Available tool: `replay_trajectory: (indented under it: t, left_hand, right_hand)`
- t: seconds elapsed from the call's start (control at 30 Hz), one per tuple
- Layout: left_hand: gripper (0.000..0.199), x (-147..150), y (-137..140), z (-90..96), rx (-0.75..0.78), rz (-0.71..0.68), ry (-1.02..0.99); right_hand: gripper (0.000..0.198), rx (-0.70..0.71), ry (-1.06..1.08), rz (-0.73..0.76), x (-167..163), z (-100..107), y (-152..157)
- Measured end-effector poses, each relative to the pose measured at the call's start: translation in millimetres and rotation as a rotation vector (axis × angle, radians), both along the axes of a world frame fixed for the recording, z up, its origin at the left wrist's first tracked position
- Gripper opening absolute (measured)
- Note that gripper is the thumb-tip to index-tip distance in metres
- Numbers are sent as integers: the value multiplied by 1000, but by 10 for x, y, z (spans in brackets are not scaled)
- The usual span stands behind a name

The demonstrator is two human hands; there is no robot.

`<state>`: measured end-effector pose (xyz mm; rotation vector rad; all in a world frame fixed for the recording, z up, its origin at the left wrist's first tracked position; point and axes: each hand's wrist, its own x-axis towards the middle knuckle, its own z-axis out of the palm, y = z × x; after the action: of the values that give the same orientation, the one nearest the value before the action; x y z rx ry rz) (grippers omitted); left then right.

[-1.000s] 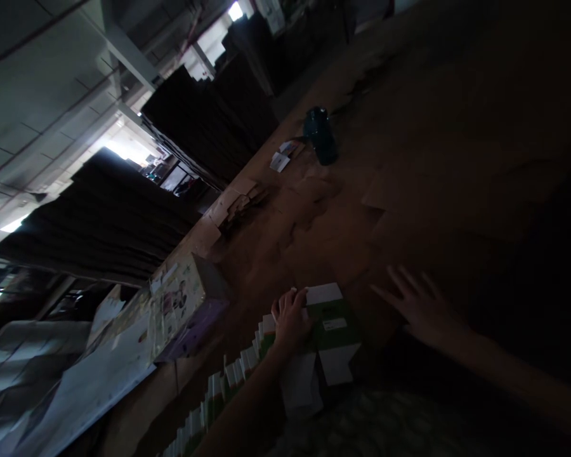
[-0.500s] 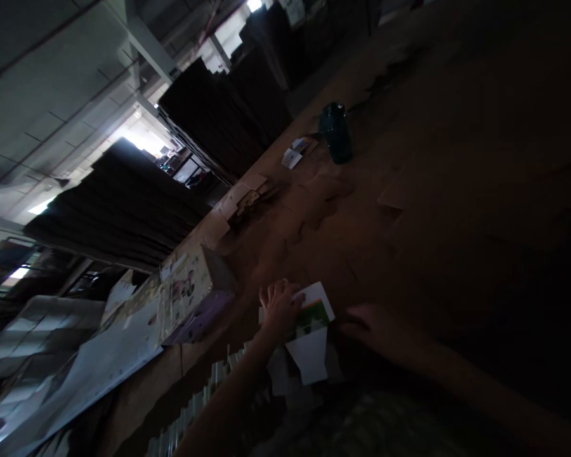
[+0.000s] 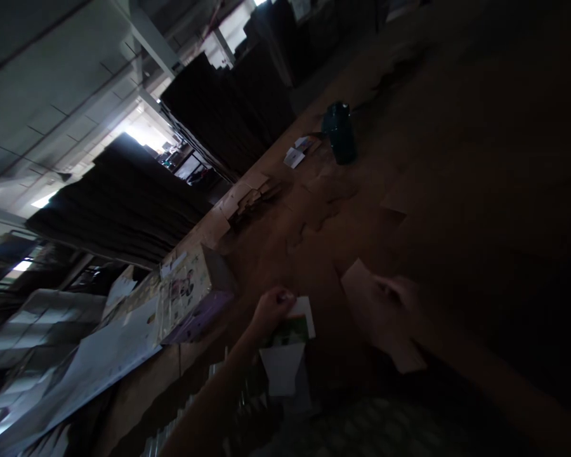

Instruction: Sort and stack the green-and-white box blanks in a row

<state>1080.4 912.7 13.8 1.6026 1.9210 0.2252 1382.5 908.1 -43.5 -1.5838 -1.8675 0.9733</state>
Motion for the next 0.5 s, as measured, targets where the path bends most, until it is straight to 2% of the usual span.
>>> replay_trajectory:
  t: [0.1, 0.2, 0.27, 0.37, 0.5]
  left_hand:
    - [12, 91, -177, -67, 49, -31, 256]
    - [15, 174, -242, -135, 70, 9, 341]
    - [16, 191, -240, -168, 58, 15, 346]
    - [16, 181, -231, -203, 46, 7, 364]
    - [18, 188, -253, -211, 39, -31, 400]
  right_hand:
    - [53, -11, 228, 186, -444, -268, -275]
    - [56, -58, 161, 259, -851, -606, -539]
    - [59, -75, 75, 256, -1002, -770, -652]
    - [60, -42, -8, 268, -1054, -884, -720]
    - [55, 45, -78, 275, -1026, -888, -733]
